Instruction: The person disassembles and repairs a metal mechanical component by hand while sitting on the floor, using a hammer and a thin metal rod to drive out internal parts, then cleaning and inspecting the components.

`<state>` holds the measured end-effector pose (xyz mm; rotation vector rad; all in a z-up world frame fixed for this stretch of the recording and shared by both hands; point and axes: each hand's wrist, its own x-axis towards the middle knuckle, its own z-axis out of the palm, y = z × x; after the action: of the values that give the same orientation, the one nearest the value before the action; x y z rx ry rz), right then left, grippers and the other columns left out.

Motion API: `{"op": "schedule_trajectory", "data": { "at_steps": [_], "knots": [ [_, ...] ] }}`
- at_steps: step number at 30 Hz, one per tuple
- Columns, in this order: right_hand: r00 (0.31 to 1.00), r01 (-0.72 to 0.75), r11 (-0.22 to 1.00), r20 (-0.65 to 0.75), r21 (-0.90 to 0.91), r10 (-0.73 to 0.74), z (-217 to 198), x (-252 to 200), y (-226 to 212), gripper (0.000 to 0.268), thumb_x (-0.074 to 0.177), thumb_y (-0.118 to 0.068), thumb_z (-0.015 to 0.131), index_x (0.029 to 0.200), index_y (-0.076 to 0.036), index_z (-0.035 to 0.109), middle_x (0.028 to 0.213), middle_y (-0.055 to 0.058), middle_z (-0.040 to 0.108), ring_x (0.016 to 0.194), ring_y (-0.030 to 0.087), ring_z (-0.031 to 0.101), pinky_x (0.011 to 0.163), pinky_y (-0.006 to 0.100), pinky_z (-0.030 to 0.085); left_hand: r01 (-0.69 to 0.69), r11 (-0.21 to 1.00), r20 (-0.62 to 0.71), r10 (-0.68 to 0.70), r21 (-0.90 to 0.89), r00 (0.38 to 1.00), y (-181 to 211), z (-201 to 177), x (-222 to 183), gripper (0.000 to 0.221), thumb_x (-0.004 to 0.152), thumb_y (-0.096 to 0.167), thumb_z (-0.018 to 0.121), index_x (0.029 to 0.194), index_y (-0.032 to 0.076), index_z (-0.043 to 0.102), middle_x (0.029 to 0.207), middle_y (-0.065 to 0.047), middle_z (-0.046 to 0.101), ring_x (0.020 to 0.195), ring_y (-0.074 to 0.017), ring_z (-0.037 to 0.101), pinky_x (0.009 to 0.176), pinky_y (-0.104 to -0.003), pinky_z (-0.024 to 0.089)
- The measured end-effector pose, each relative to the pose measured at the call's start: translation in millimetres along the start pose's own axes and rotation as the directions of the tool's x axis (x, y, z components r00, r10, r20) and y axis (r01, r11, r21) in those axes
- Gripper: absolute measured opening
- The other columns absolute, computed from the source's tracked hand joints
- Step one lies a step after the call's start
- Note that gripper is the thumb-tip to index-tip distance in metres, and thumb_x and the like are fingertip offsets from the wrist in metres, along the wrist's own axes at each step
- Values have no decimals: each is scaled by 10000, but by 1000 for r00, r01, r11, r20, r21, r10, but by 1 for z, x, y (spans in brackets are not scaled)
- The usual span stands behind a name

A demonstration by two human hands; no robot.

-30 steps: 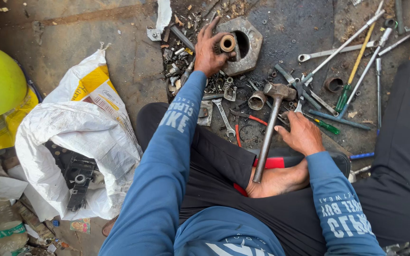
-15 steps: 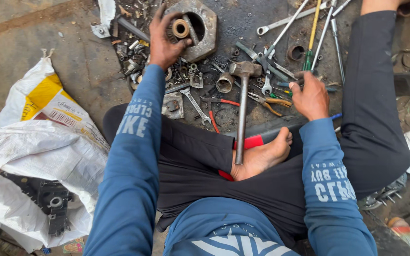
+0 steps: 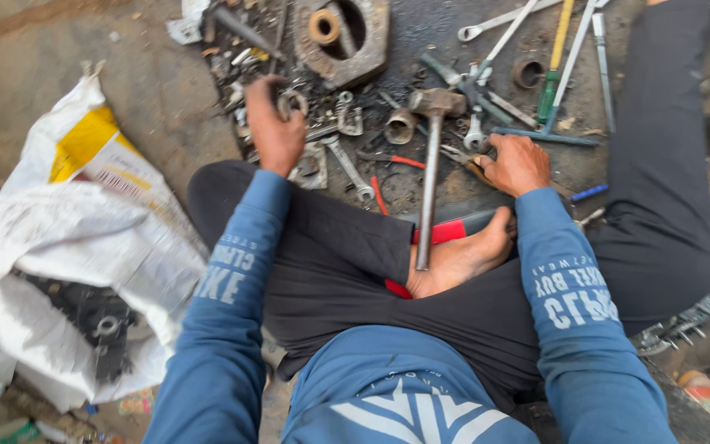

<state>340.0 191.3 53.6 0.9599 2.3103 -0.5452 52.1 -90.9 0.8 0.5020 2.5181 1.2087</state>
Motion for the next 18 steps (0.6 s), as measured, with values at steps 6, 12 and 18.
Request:
{"op": "schedule_trajectory", "data": {
  "at_steps": [6,12,18],
  "knots": [
    [987,153,981,-68,116,-145,5,-9,-29,379,866,-427,786,1116,-143,749,1048,151,742,991,389,687,825,520,530,-29,960,138,-10,278,990,-21,-14,-23,263,822,-57,585,1037,79,654,1090,-173,666,989,-423,642,804,-522,508],
    [975,188,978,-141,95,-174,5,-8,-14,387,878,-439,789,1136,-154,745,1008,147,734,967,395,682,813,519,526,-145,835,354,-62,530,933,-51,26,-21,169,816,53,649,980,53,690,1096,-187,681,999,-408,665,845,-529,534],
    [981,162,978,-125,128,-146,2,-7,-15,404,879,-452,779,1149,-154,737,976,153,733,946,393,694,809,514,536,-20,862,264,-132,506,956,-44,32,-12,196,797,167,688,973,100,741,1086,-173,714,1022,-383,684,839,-527,543]
  ]
}}
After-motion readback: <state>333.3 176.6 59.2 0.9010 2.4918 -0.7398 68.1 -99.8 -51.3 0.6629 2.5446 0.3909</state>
